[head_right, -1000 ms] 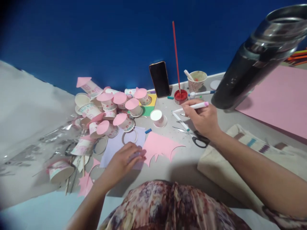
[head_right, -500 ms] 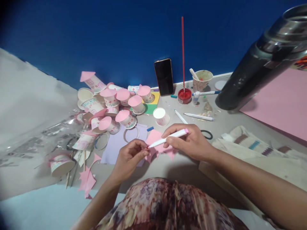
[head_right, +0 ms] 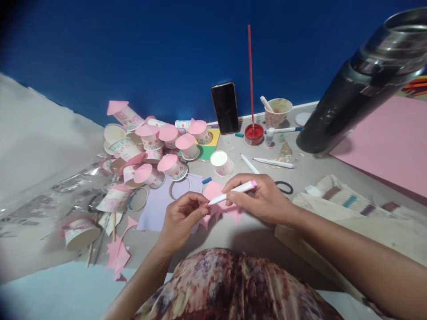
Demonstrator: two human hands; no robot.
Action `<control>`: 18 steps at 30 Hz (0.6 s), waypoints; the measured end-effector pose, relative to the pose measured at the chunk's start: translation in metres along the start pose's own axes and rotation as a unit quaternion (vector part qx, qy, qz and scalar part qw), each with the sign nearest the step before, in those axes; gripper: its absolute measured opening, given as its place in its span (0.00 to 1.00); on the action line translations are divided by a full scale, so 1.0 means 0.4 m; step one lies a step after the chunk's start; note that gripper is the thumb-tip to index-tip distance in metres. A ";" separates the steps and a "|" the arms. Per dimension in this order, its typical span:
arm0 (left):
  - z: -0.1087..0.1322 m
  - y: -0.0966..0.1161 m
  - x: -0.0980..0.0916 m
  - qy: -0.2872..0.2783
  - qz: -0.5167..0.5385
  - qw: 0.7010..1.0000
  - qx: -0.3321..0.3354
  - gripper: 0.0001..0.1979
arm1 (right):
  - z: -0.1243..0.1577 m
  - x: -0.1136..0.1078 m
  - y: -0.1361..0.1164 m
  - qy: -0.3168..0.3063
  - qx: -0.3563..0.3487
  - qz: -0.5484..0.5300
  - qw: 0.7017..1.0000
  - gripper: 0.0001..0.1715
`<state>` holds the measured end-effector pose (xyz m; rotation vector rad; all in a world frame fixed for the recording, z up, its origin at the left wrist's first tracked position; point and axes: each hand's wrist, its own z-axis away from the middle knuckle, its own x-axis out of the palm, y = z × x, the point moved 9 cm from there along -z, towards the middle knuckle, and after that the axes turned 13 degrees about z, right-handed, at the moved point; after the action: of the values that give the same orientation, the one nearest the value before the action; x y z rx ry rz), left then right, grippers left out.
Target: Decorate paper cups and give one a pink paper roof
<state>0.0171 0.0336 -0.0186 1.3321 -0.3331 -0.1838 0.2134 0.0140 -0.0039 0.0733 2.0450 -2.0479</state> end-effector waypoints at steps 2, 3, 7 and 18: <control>-0.004 -0.001 0.000 0.017 -0.005 1.000 0.010 0.06 | -0.001 0.012 0.002 -0.002 0.003 -0.001 1.000 0.11; -0.007 -0.001 0.000 0.027 -0.007 0.999 0.018 0.06 | -0.002 0.017 0.005 0.001 0.005 -0.009 1.000 0.12; -0.010 0.013 -0.001 0.069 -0.044 0.993 0.083 0.03 | -0.009 0.027 0.037 0.030 0.023 -0.063 0.997 0.18; -0.077 0.112 0.081 0.031 -0.141 0.972 0.183 0.02 | -0.023 -0.053 0.037 0.135 0.016 -0.072 0.988 0.19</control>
<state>0.0556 0.0620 0.0229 1.7471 -0.1248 -0.3286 0.2357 0.0263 -0.0141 0.2252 2.2325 -2.2672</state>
